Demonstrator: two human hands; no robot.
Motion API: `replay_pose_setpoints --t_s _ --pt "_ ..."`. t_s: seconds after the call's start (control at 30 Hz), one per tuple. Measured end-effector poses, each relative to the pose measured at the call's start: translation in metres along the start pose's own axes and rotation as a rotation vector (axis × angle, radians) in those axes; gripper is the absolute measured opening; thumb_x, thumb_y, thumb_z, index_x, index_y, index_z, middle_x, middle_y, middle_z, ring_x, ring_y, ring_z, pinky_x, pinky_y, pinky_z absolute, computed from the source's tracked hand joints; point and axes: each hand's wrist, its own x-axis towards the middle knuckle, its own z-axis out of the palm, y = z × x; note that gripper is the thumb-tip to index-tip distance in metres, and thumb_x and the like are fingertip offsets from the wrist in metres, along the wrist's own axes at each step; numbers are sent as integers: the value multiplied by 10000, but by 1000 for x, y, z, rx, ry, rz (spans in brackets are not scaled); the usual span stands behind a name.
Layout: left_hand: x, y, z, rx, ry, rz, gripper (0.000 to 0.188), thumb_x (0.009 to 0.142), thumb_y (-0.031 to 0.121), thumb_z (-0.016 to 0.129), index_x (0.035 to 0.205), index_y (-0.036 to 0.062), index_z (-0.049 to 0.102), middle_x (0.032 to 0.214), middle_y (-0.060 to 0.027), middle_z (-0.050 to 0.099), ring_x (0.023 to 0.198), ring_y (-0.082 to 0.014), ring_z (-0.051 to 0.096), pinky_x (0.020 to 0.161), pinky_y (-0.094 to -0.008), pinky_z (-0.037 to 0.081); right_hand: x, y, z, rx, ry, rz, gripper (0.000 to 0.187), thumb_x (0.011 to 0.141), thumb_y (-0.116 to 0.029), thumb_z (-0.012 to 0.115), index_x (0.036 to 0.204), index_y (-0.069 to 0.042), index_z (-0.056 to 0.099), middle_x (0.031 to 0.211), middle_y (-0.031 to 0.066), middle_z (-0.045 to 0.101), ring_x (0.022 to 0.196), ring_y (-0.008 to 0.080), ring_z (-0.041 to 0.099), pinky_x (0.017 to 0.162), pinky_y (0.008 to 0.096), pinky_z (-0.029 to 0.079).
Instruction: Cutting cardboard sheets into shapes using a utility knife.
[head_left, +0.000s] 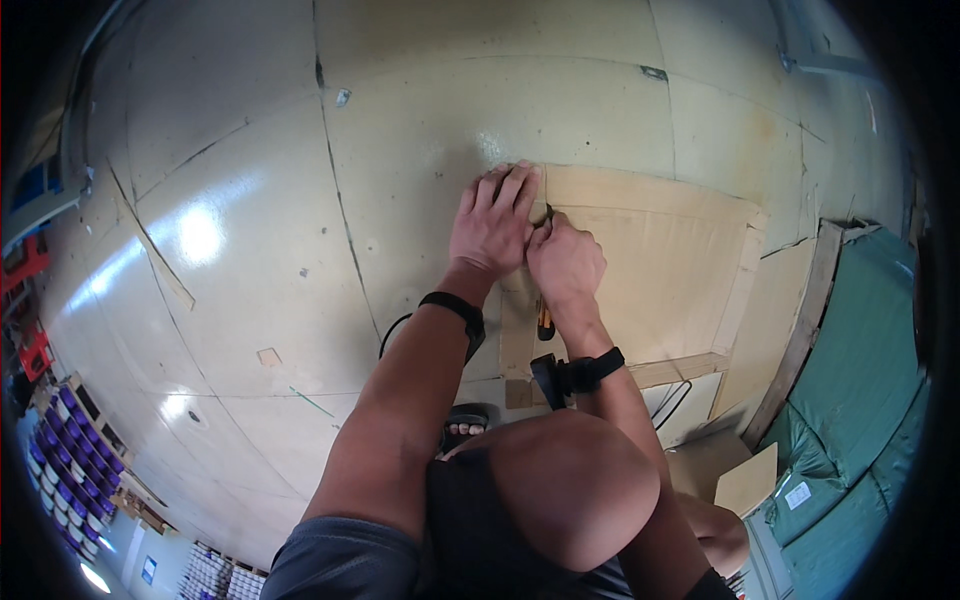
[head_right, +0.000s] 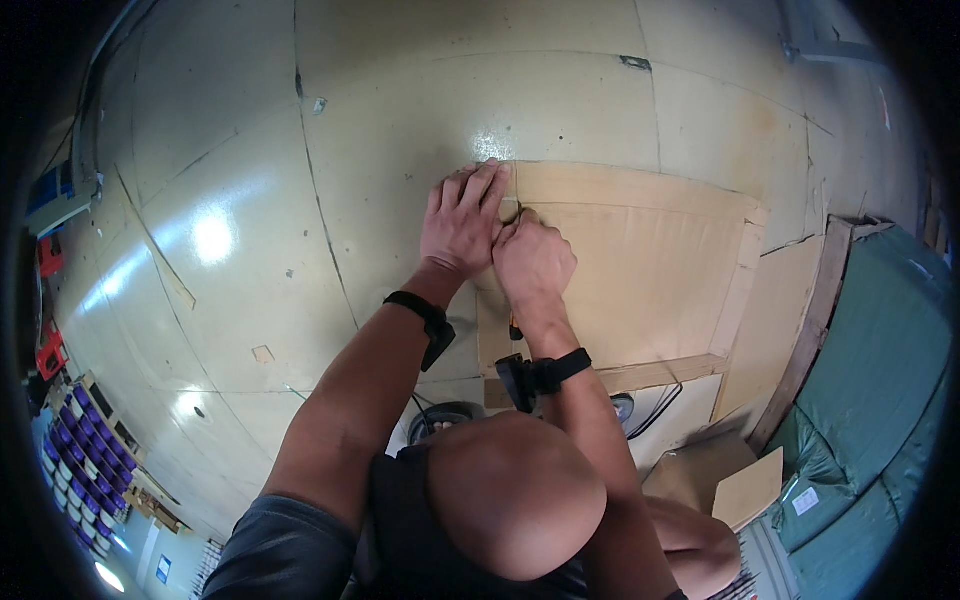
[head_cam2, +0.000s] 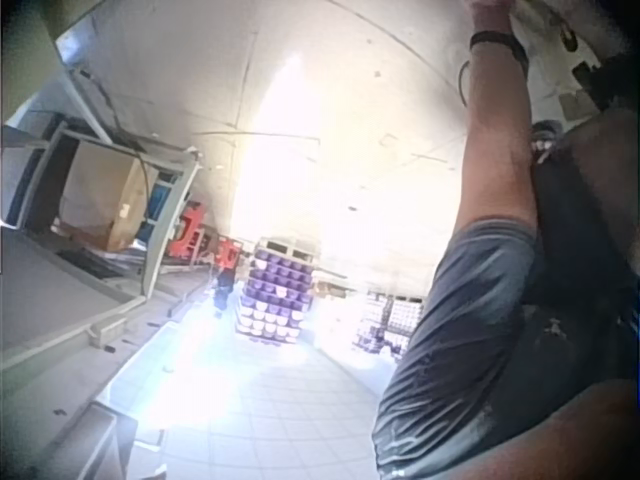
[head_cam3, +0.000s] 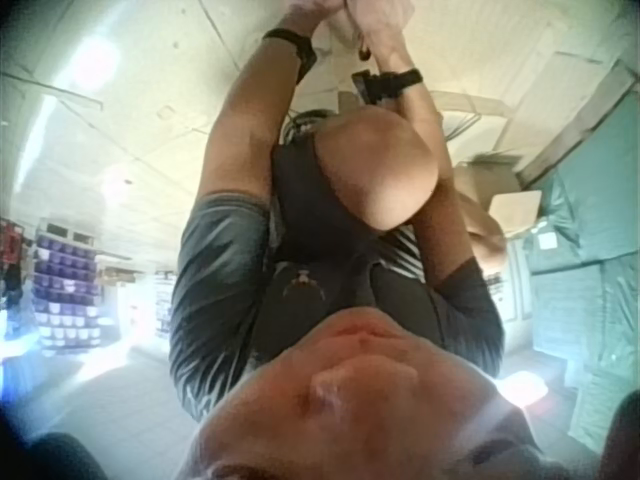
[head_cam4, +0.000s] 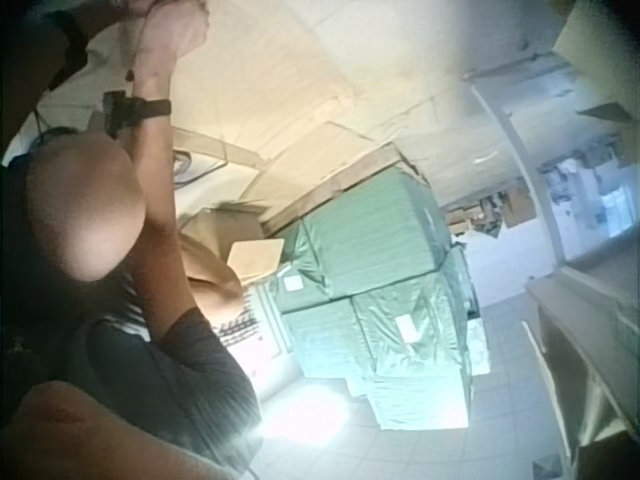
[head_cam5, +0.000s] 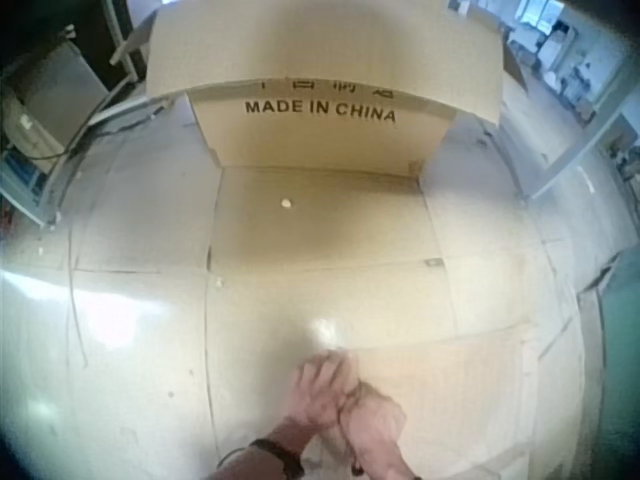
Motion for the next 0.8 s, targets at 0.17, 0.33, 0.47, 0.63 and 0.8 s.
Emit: replay_pose_setpoints --t_s 0.17,0.33,0.47,0.63,0.8 --pt "0 1 3 29 5 8 690 895 408 583 1502 104 463 1524 -50 433 1378 -285 420 1144 -455 338 0 5 6 22 51 -25 252 912 -273 561 942 -60 693 824 253 714 795 450 706 748 547 574" --pt "1 2 4 43 16 16 683 907 415 565 1505 103 460 1524 -51 428 1361 -283 428 1136 -456 339 -4 5 6 32 89 -21 251 911 -272 563 929 -58 692 814 252 712 783 452 704 739 548 572" --pt "-1 1 3 34 25 25 688 912 436 563 1507 107 459 1522 -51 426 1354 -288 427 1134 -454 338 -1 1 3 40 55 -12 250 904 -275 573 917 -58 696 829 248 715 800 448 705 742 548 568" --pt "-1 0 3 23 9 18 703 897 439 582 1508 112 460 1525 -48 422 1361 -286 418 1135 -456 335 -1 0 1 11 -5 -4 254 905 -280 573 926 -60 698 860 243 722 840 437 706 770 534 566" --pt "1 3 2 12 5 15 700 880 402 595 1505 113 466 1522 -46 425 1357 -284 421 1135 -454 334 -1 4 0 -29 -18 3 243 909 -290 568 953 -88 694 871 220 730 848 427 714 764 525 571"
